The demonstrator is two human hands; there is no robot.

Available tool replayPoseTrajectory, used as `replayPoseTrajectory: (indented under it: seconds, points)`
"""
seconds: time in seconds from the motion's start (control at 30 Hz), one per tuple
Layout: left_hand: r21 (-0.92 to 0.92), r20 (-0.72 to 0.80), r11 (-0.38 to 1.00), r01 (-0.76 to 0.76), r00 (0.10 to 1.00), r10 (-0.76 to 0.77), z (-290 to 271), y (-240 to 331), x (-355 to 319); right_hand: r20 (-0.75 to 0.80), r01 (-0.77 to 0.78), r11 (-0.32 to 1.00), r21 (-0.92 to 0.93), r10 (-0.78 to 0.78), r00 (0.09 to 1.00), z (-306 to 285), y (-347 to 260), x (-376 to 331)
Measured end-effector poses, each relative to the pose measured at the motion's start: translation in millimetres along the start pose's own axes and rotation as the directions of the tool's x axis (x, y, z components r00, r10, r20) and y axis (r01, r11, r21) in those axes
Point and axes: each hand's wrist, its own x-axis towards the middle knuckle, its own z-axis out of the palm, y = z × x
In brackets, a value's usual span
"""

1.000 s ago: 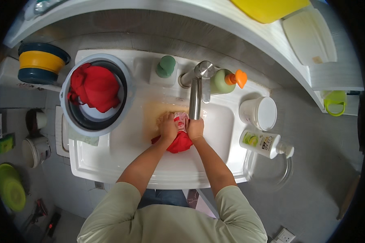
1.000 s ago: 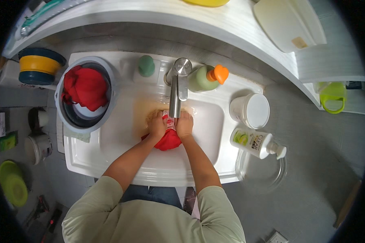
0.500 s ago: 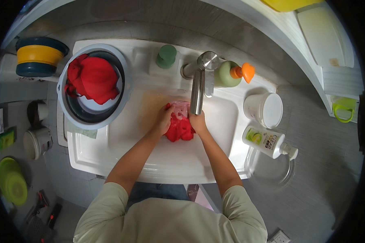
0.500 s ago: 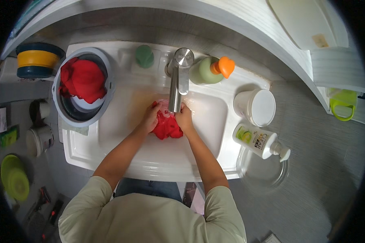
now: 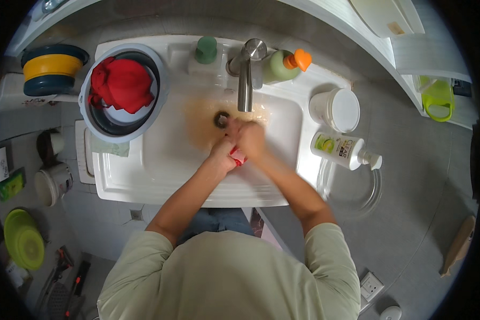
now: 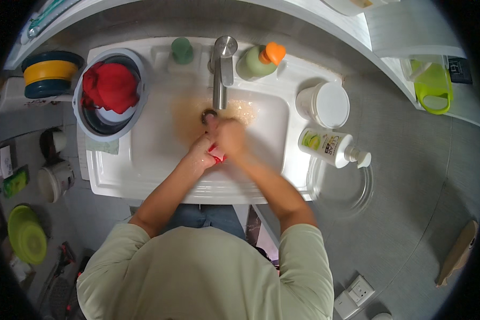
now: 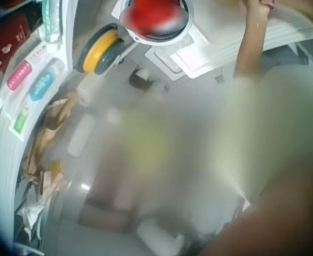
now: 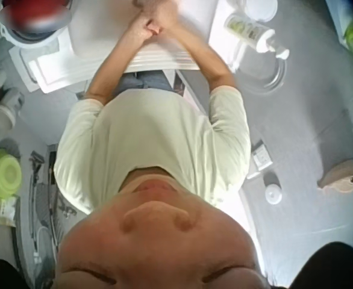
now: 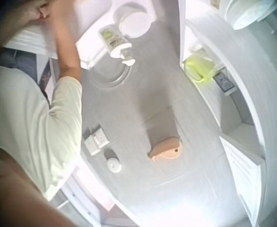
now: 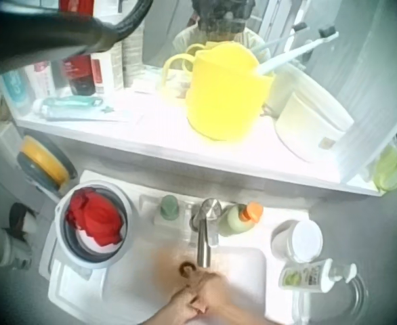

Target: The person washes a red cloth by hand in a sink, rinses it, and then hangs it on a drying rack on a balcony. They also fold a blue and yellow checkered bag and place it on a shelf.

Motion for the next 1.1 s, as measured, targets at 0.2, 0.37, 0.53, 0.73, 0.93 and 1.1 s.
replayPoseTrajectory:
  seconds: [0.2,0.37,0.53,0.73,0.93,1.1]
  points:
    - [-0.013,0.082,0.998,0.062,0.995,-0.061,-35.1,-2.0,15.7,-0.225,0.085,0.989,0.118,-0.056,0.973,-14.3,-40.9,-11.7]
    - [0.285,0.002,0.949,0.133,0.99,-0.14,48.0,6.8,-51.3,0.224,-0.464,0.638,0.615,0.423,0.878,-16.9,32.9,-11.2]
    - [0.86,0.074,0.51,-0.006,0.991,-0.113,58.6,36.2,-84.5,0.612,-0.644,0.346,0.682,0.211,0.762,-59.7,30.7,-18.0]
    - [0.66,0.023,0.75,-0.047,0.999,0.042,56.0,28.8,-82.7,0.713,-0.6,0.474,0.644,-0.088,0.696,-78.5,25.7,-30.3]
    - [0.087,0.343,0.996,0.029,0.938,-0.057,4.5,-10.0,-43.3,-0.069,0.065,0.912,0.404,-0.041,0.997,-35.1,-47.1,-37.6]
    - [0.212,-0.258,0.977,0.025,0.966,0.031,79.8,-25.7,-78.6,-0.237,0.075,0.997,0.021,-0.068,0.969,-28.5,-8.6,-14.5]
